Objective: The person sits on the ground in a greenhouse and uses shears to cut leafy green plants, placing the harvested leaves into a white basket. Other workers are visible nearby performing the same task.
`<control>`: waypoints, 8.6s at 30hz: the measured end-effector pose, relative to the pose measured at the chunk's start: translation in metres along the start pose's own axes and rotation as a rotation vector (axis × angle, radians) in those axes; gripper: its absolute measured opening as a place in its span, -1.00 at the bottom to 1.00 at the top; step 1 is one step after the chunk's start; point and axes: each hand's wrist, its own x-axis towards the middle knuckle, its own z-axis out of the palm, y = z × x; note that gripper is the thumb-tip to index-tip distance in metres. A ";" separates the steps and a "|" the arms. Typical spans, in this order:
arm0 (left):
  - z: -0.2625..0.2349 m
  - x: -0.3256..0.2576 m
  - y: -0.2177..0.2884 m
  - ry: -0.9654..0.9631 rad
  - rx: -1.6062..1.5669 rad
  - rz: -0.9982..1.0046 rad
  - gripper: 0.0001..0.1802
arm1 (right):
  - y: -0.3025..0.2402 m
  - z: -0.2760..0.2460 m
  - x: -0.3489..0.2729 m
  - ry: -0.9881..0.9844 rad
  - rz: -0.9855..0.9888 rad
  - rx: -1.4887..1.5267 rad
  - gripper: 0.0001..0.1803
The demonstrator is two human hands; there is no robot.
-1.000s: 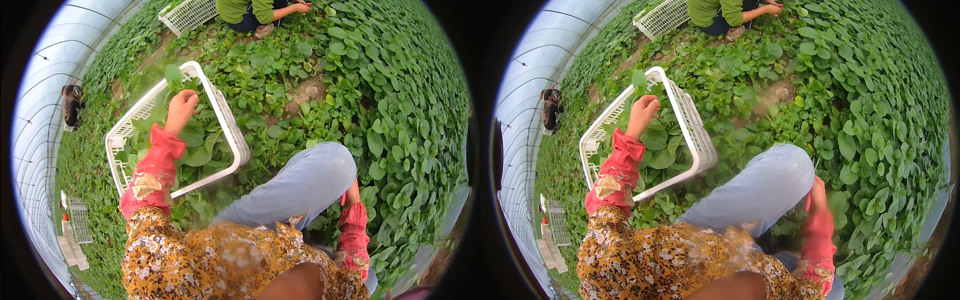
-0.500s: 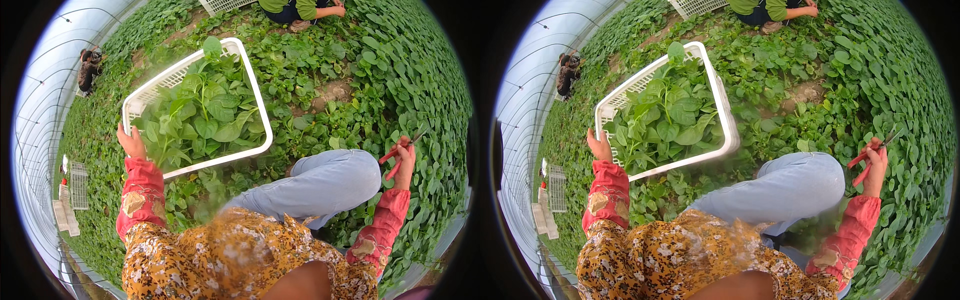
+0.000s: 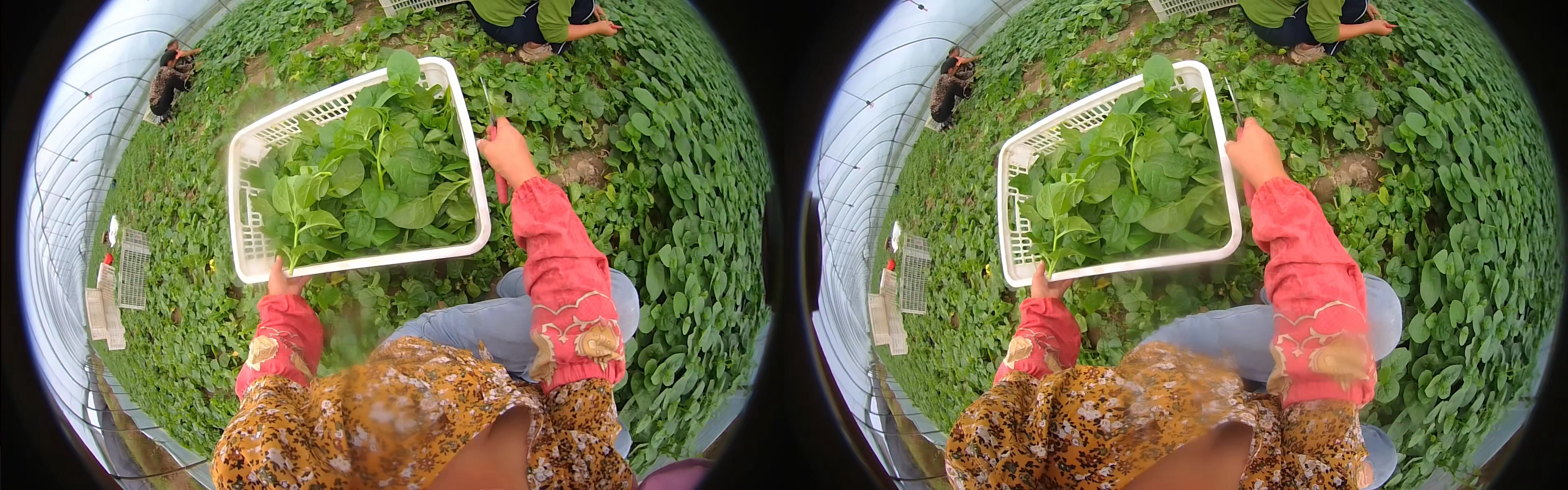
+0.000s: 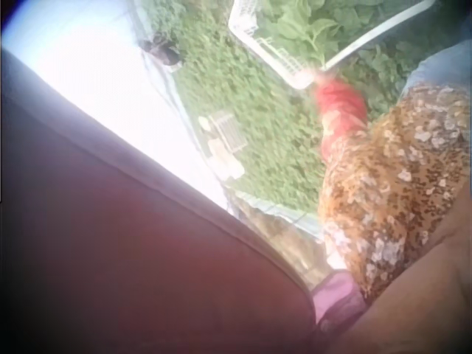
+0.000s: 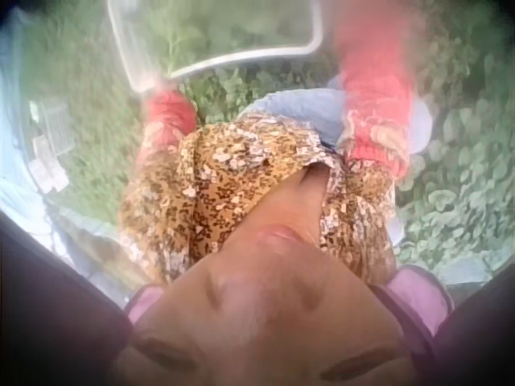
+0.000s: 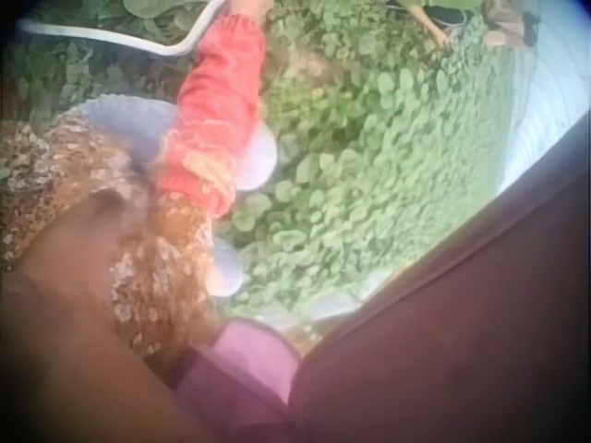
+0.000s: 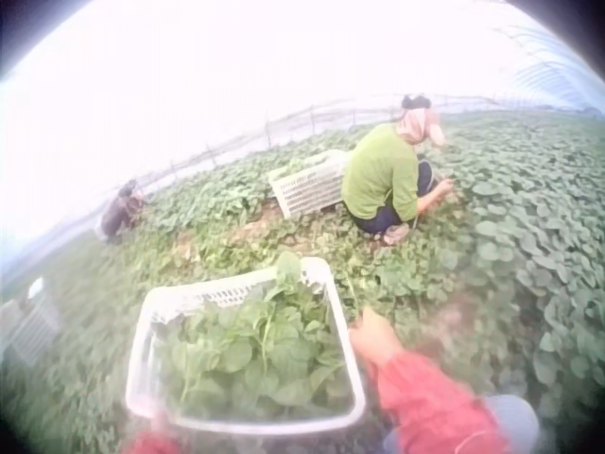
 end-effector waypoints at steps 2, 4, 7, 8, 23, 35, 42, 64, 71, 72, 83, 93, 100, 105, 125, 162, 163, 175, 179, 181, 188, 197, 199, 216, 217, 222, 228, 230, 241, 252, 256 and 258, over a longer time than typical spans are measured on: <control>-0.007 0.010 0.009 -0.047 -0.081 -0.054 -0.43 | -0.004 0.021 -0.006 -0.041 0.023 0.062 -0.64; -0.015 0.004 0.013 -0.128 0.670 0.290 -0.41 | -0.004 0.025 -0.002 -0.125 0.086 0.110 -0.62; -0.031 -0.009 0.016 -0.072 1.274 0.754 -0.46 | -0.001 0.036 0.008 -0.128 0.098 0.234 -0.53; -0.025 -0.015 0.014 -0.088 1.234 0.736 -0.50 | 0.002 0.036 0.012 -0.167 0.106 0.239 -0.55; 0.212 -0.047 0.128 -0.459 0.296 0.180 -0.60 | 0.054 -0.121 -0.043 0.221 0.141 0.710 -0.68; 0.651 0.077 0.072 -0.854 1.013 -0.012 -0.26 | 0.067 -0.132 -0.136 0.256 0.516 1.096 -0.68; 0.696 -0.072 -0.108 -1.189 1.140 1.513 -0.22 | 0.066 -0.170 -0.209 0.487 0.442 1.553 -0.59; 0.458 -0.368 -0.651 -2.033 1.484 1.115 -0.59 | 0.266 -0.171 -0.385 0.919 0.835 1.204 -0.61; 0.488 -0.282 -0.662 -1.940 1.506 0.485 -0.71 | 0.341 -0.165 -0.350 0.746 0.876 1.191 -0.65; 0.490 -0.288 -0.655 -1.949 1.557 0.495 -0.71 | 0.343 -0.172 -0.346 0.803 0.858 1.171 -0.67; 0.423 -0.469 -0.619 -2.830 0.876 0.594 -0.44 | 0.349 -0.172 -0.400 1.250 0.872 1.218 -0.66; 0.450 -0.387 -0.719 -2.249 1.162 0.465 -0.76 | 0.345 -0.165 -0.409 1.077 0.867 1.089 -0.58; 0.473 -0.356 -0.730 -2.102 1.270 0.256 -0.69 | 0.385 -0.196 -0.368 0.734 0.832 1.569 -0.59; 0.460 -0.372 -0.727 -2.153 1.183 -0.001 -0.73 | 0.452 -0.185 -0.351 0.682 0.849 1.842 -0.52; 0.433 -0.483 -0.622 -2.834 1.356 0.739 -0.43 | 0.439 -0.195 -0.381 0.887 0.828 1.391 -0.60; 0.513 -0.425 -0.660 -1.748 1.160 -0.366 -0.56 | 0.453 -0.235 -0.287 0.784 0.987 0.432 -0.61; 0.517 -0.428 -0.669 -1.717 1.164 -0.367 -0.57 | 0.455 -0.233 -0.288 0.777 0.987 0.413 -0.62; 0.538 -0.400 -0.658 -1.607 1.396 -0.342 -0.60 | 0.457 -0.211 -0.368 0.585 0.861 1.420 -0.62; 0.532 -0.399 -0.618 -1.934 1.756 -0.062 -0.56 | 0.480 -0.206 -0.352 0.655 0.901 1.453 -0.60; 0.508 -0.414 -0.611 -2.159 1.752 0.284 -0.50 | 0.488 -0.205 -0.349 0.652 0.928 1.471 -0.60; 0.478 -0.406 -0.657 -2.265 1.440 1.524 -0.71 | 0.478 -0.200 -0.340 0.796 0.824 1.330 -0.66; 0.467 -0.484 -0.570 -2.527 1.211 1.987 -0.83 | 0.475 -0.229 -0.352 0.953 0.881 1.095 -0.64; 0.462 -0.491 -0.571 -2.643 0.994 2.158 -0.82 | 0.468 -0.243 -0.330 1.079 0.789 0.967 -0.61; 0.512 -0.440 -0.707 -2.461 1.073 2.510 -0.19 | 0.474 -0.235 -0.341 0.893 0.627 1.645 -0.61; 0.511 -0.443 -0.707 -2.458 1.092 2.495 -0.20 | 0.479 -0.239 -0.337 0.918 0.617 1.653 -0.60; 0.500 -0.483 -0.708 -2.533 1.594 2.294 -0.13 | 0.506 -0.262 -0.339 0.839 0.859 1.515 -0.57; 0.496 -0.458 -0.723 -2.481 1.298 2.475 -0.57 | 0.495 -0.255 -0.349 0.676 0.801 1.509 -0.59; 0.492 -0.456 -0.715 -2.497 1.153 2.522 -0.67 | 0.484 -0.258 -0.347 0.685 0.832 1.492 -0.60; 0.486 -0.441 -0.699 -2.568 1.004 2.200 -0.90 | 0.503 -0.243 -0.338 0.811 0.780 1.350 -0.59; 0.487 -0.375 -0.637 -2.500 1.006 1.807 -0.63 | 0.493 -0.244 -0.340 0.521 0.804 1.336 -0.59; 0.494 -0.372 -0.642 -2.454 1.009 1.772 -0.61 | 0.506 -0.241 -0.319 0.543 0.886 1.413 -0.54; 0.500 -0.371 -0.643 -2.454 0.994 1.784 -0.61 | 0.509 -0.243 -0.310 0.565 0.897 1.433 -0.53</control>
